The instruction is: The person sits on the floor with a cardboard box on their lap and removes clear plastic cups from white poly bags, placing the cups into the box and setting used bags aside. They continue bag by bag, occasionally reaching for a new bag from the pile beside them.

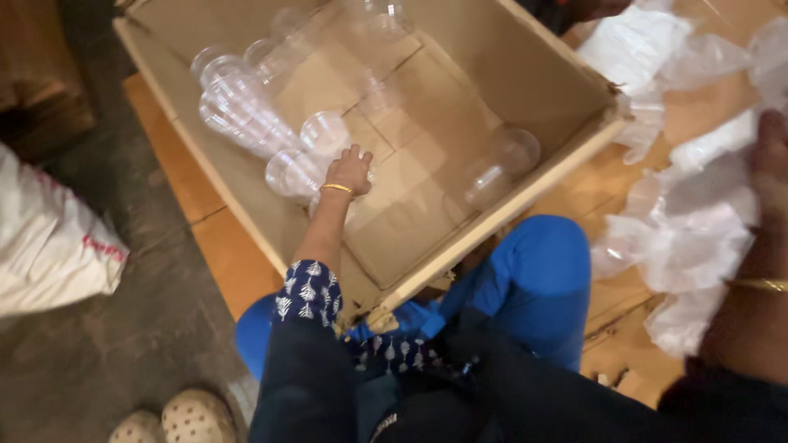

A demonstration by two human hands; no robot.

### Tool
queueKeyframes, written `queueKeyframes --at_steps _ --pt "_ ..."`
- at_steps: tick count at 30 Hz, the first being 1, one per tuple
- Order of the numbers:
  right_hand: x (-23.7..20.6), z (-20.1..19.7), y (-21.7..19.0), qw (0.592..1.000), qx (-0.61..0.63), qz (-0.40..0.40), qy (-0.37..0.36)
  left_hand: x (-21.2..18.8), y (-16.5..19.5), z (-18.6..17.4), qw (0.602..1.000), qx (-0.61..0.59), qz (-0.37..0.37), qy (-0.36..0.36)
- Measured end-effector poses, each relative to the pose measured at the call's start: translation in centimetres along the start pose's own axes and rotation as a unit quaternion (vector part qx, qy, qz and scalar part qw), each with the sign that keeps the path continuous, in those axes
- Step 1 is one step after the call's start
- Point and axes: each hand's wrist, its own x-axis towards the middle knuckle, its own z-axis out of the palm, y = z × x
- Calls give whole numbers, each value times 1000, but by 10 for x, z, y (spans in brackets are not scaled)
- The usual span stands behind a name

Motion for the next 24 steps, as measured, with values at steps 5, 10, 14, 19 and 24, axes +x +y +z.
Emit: queueKeyframes --at_steps 5,10,14,19,24 --pt "59 88 -114 955 231 -170 74 59 57 -2 986 -76 145 20" --pt "50 167 -201 939 296 -163 -68 95 171 14 919 132 352 -116" --pt "33 174 -207 940 168 -230 -189 87 205 41 945 -2 325 -46" --pt "41 168 -209 945 176 -209 -181 93 191 59 947 33 314 -54" --pt "45 176 -209 935 203 -220 -190 88 150 49 973 -14 198 -119"
